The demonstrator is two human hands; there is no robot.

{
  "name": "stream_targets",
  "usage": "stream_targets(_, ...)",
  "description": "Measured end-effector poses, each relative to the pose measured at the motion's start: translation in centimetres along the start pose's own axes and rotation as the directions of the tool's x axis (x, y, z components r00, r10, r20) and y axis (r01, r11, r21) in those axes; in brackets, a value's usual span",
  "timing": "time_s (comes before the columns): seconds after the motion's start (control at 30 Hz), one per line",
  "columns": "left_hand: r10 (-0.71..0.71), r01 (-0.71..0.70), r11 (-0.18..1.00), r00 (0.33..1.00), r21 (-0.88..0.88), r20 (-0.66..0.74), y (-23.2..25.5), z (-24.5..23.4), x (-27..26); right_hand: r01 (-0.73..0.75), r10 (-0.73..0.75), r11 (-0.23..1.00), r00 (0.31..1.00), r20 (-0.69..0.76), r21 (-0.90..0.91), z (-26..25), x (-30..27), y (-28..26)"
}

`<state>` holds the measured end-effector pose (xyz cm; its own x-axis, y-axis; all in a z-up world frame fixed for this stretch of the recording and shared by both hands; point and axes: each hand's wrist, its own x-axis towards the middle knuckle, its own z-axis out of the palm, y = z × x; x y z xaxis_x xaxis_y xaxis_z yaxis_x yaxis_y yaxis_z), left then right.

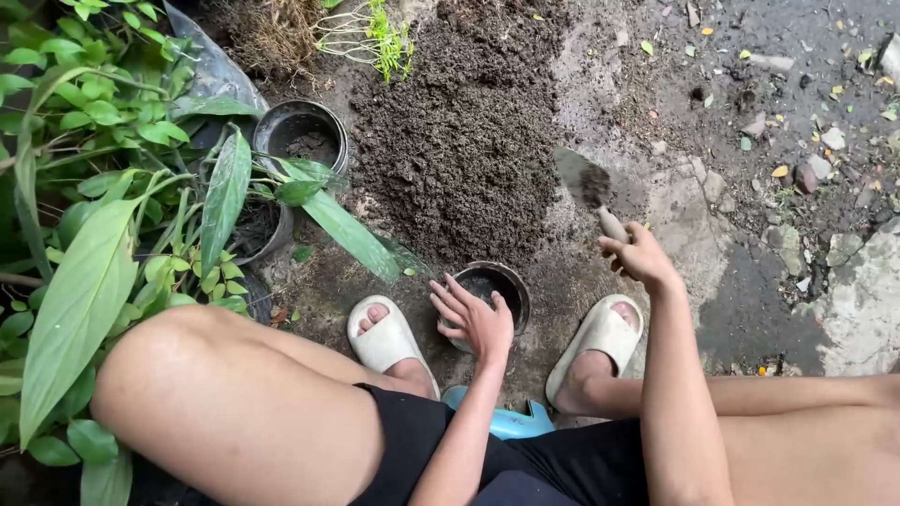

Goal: Filling small plastic pots with soil using a hand trowel

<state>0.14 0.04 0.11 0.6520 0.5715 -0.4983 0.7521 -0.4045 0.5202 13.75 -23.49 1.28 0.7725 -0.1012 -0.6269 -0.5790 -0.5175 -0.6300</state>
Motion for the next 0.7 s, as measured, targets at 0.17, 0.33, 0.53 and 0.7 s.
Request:
stream_targets(0.17, -0.007, 0.007, 1.000, 1.000, 0.010, -0.006, -0.2, 0.5, 0.1, -0.111, 0.073, 0.964, 0.984, -0.163, -0.243, 6.3, 3.9, 10.3)
stream_targets(0.33, -0.005, 0.005, 1.000, 1.000, 0.008, -0.013, -0.3, 0.6, 0.2, 0.054, -0.039, 0.986, 0.995, 0.094, -0.160, 13.0, 1.9, 5.6)
stream_targets(0.53, 0.009, -0.010, 1.000, 1.000, -0.008, -0.016, -0.3, 0.6, 0.0, 0.029, -0.033, 0.999, 0.991, 0.127, 0.036, 10.8, 3.7, 6.7)
stream_targets(0.7, 0.005, -0.004, 1.000, 1.000, 0.008, -0.015, -0.2, 0.6, 0.0, 0.009, -0.009, 1.000, 0.995, 0.098, -0.005, 8.5, 1.4, 4.2)
